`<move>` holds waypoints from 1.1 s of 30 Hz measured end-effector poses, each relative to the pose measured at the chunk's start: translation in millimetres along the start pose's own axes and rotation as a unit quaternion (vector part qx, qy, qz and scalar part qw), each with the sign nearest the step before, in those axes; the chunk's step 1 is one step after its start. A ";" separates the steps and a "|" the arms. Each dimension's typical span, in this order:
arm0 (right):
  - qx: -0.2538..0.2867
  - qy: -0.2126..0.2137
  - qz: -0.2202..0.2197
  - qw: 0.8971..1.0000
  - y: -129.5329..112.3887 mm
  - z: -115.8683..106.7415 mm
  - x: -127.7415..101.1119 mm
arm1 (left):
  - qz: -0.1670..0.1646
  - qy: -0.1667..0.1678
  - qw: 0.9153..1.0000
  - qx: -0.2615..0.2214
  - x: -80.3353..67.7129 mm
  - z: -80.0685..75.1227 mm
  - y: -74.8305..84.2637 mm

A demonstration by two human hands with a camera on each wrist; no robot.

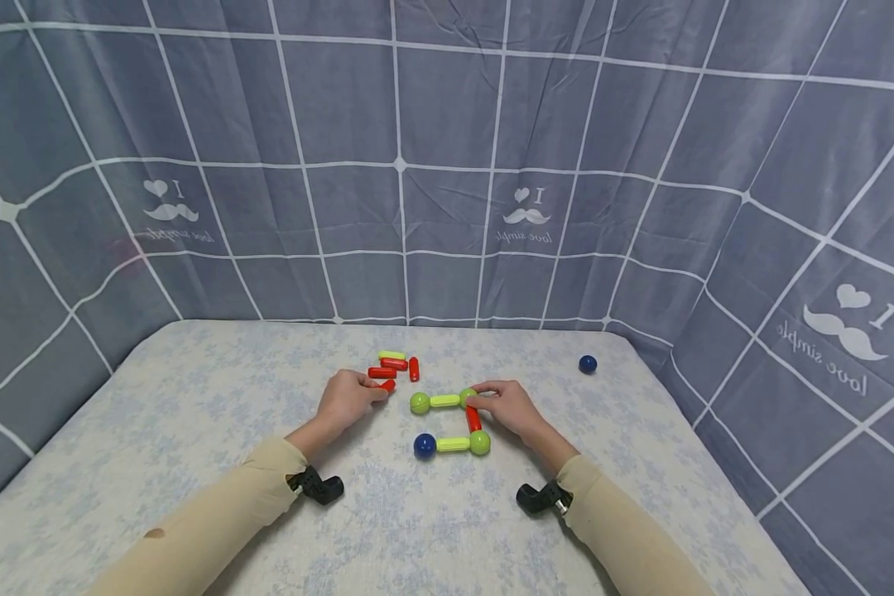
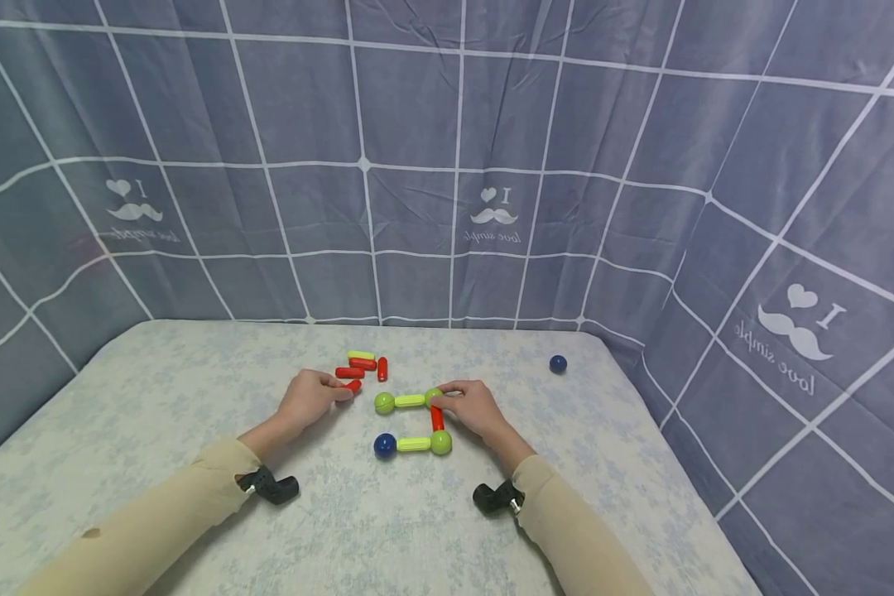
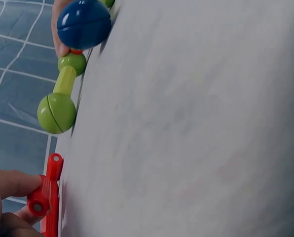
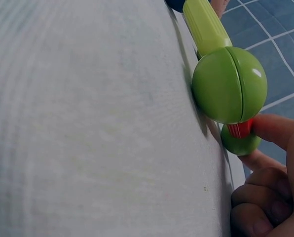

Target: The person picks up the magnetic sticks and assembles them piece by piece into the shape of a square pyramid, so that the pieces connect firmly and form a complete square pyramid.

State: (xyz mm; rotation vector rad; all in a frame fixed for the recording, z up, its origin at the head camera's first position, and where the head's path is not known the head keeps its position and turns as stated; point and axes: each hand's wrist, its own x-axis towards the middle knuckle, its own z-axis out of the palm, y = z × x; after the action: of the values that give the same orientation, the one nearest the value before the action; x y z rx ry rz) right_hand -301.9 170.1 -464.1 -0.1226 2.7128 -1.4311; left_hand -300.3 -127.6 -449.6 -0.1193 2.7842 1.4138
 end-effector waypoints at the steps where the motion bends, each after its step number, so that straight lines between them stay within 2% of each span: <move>1: 0.000 0.000 0.000 1.000 0.0 0.2 0.1 | 0.000 0.001 1.000 -0.005 -1.4 1.0 0.1; 14: -0.005 0.004 -0.002 1.000 -3.7 -1.2 0.3 | -0.007 -0.023 0.999 -0.039 -28.8 8.0 4.4; 24: -0.006 0.004 0.004 1.000 -4.0 -1.4 -1.8 | -0.009 -0.027 0.999 -0.037 -40.5 15.8 10.8; 33: -0.005 -0.002 0.006 1.000 -3.5 -1.4 -2.5 | -0.024 -0.031 0.999 -0.034 -48.3 22.0 21.5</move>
State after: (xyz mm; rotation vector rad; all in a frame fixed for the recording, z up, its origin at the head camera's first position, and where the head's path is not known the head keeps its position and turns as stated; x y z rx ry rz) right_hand -299.4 169.5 -460.4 -0.1100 2.7133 -1.4143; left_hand -254.3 -94.3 -442.9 -0.1382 2.6666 1.4744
